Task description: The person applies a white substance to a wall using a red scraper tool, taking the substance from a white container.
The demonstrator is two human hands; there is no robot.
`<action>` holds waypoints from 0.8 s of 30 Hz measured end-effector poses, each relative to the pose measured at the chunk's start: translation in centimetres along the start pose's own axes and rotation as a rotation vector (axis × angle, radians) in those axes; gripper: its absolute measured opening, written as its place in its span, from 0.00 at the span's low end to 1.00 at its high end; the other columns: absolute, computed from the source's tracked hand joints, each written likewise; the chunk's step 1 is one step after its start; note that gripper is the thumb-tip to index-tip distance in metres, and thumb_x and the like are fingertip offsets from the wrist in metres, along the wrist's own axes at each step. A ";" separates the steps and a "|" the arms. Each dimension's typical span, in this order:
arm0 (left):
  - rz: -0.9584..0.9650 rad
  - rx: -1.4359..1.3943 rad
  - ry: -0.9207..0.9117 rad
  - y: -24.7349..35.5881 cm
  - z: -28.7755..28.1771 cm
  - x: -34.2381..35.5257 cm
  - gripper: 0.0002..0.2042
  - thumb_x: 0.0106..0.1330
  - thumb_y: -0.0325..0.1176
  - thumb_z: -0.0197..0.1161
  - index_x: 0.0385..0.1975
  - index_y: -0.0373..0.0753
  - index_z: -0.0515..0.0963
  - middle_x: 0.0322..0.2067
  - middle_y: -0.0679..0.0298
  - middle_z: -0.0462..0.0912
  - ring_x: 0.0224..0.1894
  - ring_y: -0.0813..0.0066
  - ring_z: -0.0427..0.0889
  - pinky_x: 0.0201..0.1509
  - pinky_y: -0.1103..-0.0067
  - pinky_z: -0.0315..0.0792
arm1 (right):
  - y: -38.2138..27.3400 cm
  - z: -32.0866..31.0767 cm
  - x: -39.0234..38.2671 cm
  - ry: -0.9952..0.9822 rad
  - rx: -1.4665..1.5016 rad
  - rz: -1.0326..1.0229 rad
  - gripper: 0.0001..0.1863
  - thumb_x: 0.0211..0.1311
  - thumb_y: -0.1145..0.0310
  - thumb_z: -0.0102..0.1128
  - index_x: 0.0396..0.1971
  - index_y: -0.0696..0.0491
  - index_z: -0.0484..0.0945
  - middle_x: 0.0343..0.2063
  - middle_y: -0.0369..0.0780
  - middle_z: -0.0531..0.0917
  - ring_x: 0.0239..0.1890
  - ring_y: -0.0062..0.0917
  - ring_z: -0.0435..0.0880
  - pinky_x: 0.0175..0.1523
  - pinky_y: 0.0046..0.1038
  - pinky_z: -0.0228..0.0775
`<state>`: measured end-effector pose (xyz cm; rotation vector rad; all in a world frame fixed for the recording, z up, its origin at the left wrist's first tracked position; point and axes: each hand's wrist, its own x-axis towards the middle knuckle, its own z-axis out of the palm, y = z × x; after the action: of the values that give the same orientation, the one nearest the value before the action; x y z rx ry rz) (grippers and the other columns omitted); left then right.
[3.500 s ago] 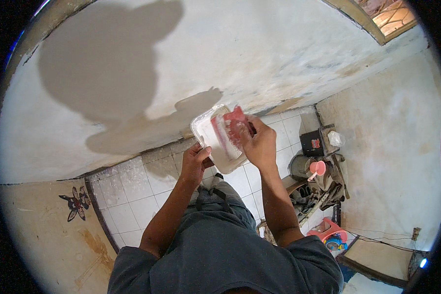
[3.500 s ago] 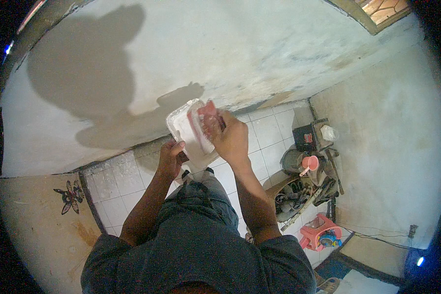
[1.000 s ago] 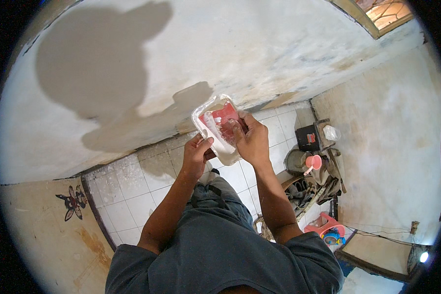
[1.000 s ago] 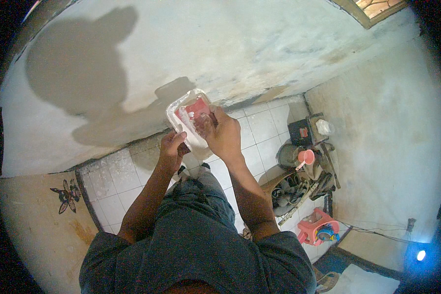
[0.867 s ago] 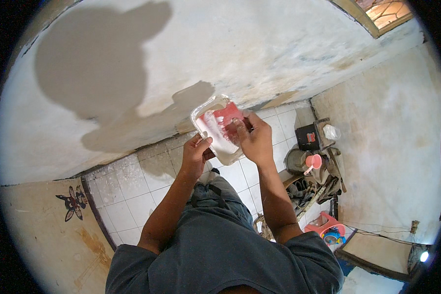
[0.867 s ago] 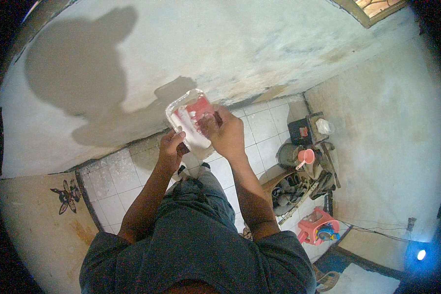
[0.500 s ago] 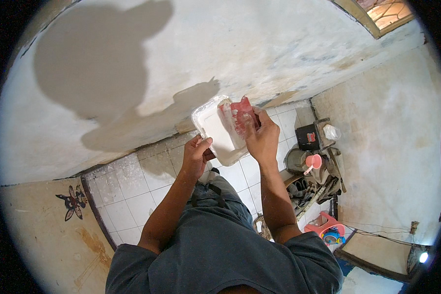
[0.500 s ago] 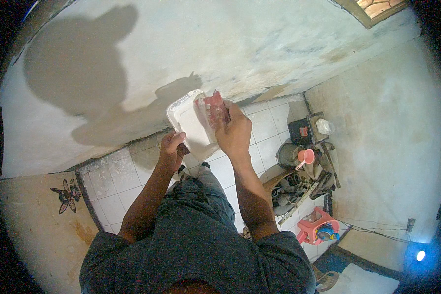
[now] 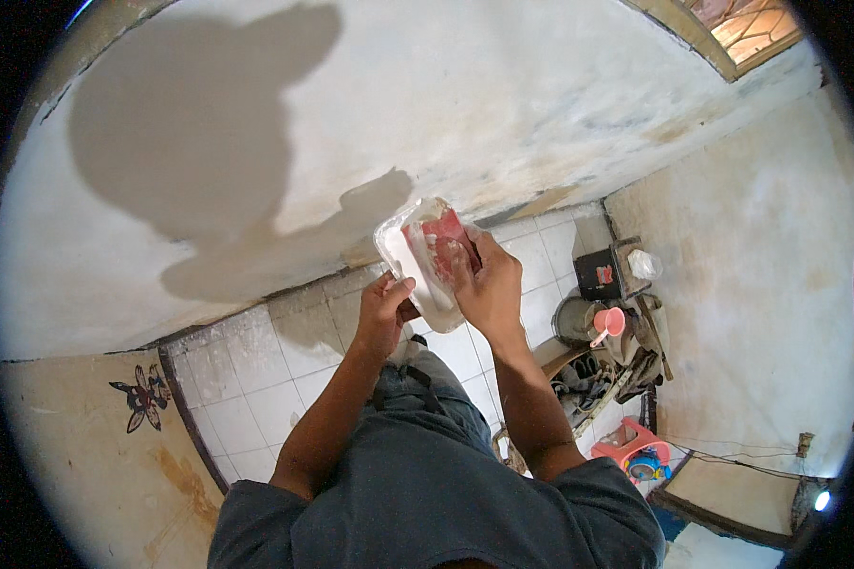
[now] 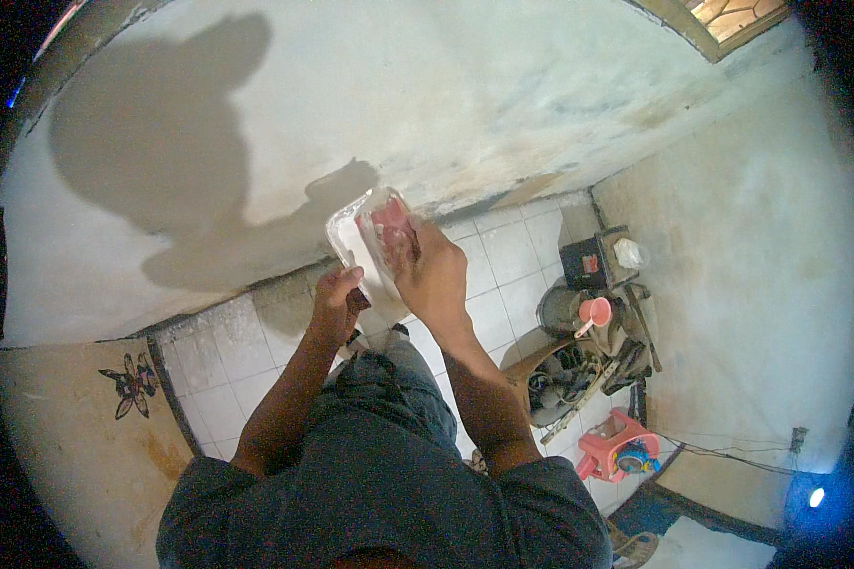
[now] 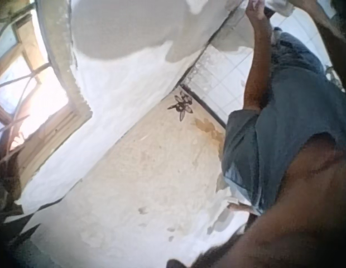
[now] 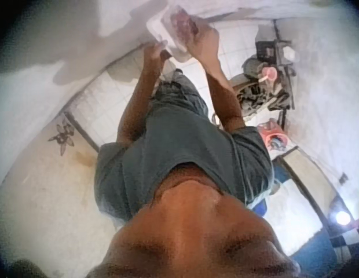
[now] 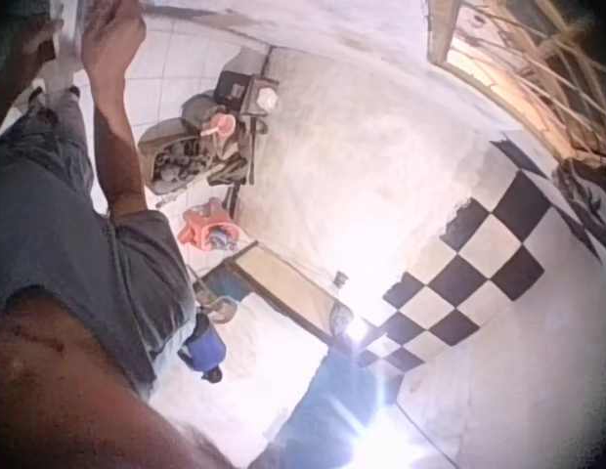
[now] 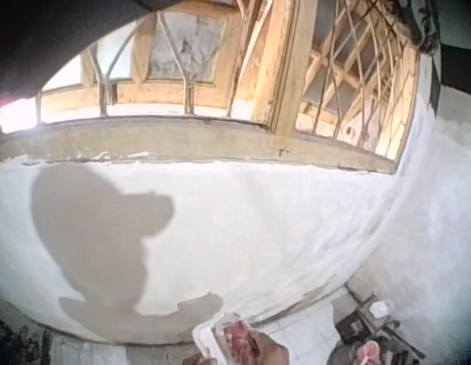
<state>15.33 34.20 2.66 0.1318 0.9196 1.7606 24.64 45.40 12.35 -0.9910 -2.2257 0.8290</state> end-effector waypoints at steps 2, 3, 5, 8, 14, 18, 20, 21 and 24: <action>0.019 -0.025 -0.003 0.1 0.1 0.1 0.19 0.60 0.33 0.58 0.49 0.30 0.70 0.39 0.55 0.80 0.37 0.67 0.83 0.41 0.70 0.80 | -0.1 0.1 -0.2 -0.014 0.015 -0.006 0.13 0.55 0.74 0.56 0.41 0.62 0.76 0.27 0.51 0.82 0.29 0.36 0.84 0.35 0.29 0.73; 0.018 -0.025 -0.003 0.1 0.1 0.2 0.19 0.60 0.33 0.58 0.49 0.30 0.70 0.39 0.55 0.80 0.37 0.67 0.83 0.41 0.70 0.80 | -0.1 0.1 -0.2 -0.010 0.012 -0.002 0.14 0.55 0.74 0.56 0.41 0.62 0.76 0.27 0.51 0.81 0.29 0.37 0.84 0.35 0.29 0.73; 0.027 -0.008 -0.024 0.1 -0.2 0.2 0.19 0.60 0.33 0.59 0.49 0.30 0.70 0.39 0.55 0.80 0.38 0.67 0.83 0.42 0.70 0.80 | 0.0 0.1 -0.3 -0.006 0.009 0.006 0.14 0.56 0.74 0.55 0.42 0.62 0.75 0.27 0.52 0.81 0.29 0.37 0.84 0.35 0.29 0.73; 0.006 0.035 -0.005 0.3 0.0 0.4 0.19 0.61 0.34 0.59 0.49 0.31 0.71 0.39 0.55 0.80 0.38 0.67 0.83 0.43 0.70 0.80 | 0.5 0.1 -0.4 -0.064 0.037 0.007 0.13 0.56 0.74 0.55 0.42 0.63 0.75 0.27 0.51 0.81 0.29 0.36 0.83 0.36 0.28 0.73; -0.035 0.024 -0.046 0.1 -0.7 1.1 0.18 0.61 0.33 0.59 0.49 0.30 0.71 0.39 0.56 0.80 0.38 0.68 0.83 0.42 0.71 0.80 | 1.7 -0.2 -0.2 -0.150 0.083 0.111 0.10 0.58 0.76 0.54 0.39 0.63 0.75 0.24 0.44 0.82 0.28 0.22 0.80 0.36 0.23 0.71; -0.029 -0.004 -0.083 -1.1 -0.1 1.9 0.17 0.62 0.32 0.58 0.49 0.30 0.71 0.39 0.56 0.81 0.36 0.68 0.84 0.40 0.73 0.81 | 3.9 -1.9 -0.1 0.045 0.570 0.241 0.08 0.60 0.74 0.53 0.35 0.62 0.77 0.25 0.39 0.81 0.26 0.19 0.79 0.32 0.22 0.72; -0.039 -0.026 -0.036 -1.6 0.4 2.5 0.17 0.62 0.31 0.58 0.48 0.30 0.71 0.39 0.55 0.81 0.35 0.68 0.84 0.38 0.74 0.82 | 4.7 -3.2 0.0 0.100 0.636 0.294 0.08 0.61 0.74 0.52 0.36 0.63 0.76 0.26 0.39 0.81 0.26 0.19 0.79 0.32 0.21 0.72; -0.045 -0.020 -0.051 -2.0 0.3 2.9 0.17 0.62 0.31 0.58 0.48 0.30 0.71 0.39 0.55 0.81 0.35 0.68 0.84 0.38 0.74 0.82 | 5.4 -3.4 0.1 0.107 0.642 0.301 0.08 0.62 0.74 0.52 0.37 0.63 0.75 0.26 0.39 0.81 0.26 0.18 0.79 0.32 0.20 0.71; -0.037 -0.030 -0.069 -2.6 0.5 3.7 0.17 0.62 0.32 0.58 0.48 0.30 0.71 0.39 0.55 0.81 0.36 0.67 0.84 0.38 0.73 0.82 | 7.1 -4.1 -0.2 0.120 0.724 0.445 0.05 0.61 0.76 0.54 0.35 0.61 0.75 0.24 0.37 0.80 0.24 0.16 0.76 0.27 0.17 0.67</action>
<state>16.06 37.82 0.11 0.1548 0.8407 1.7243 30.75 50.36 9.86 -1.1181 -1.4136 1.5720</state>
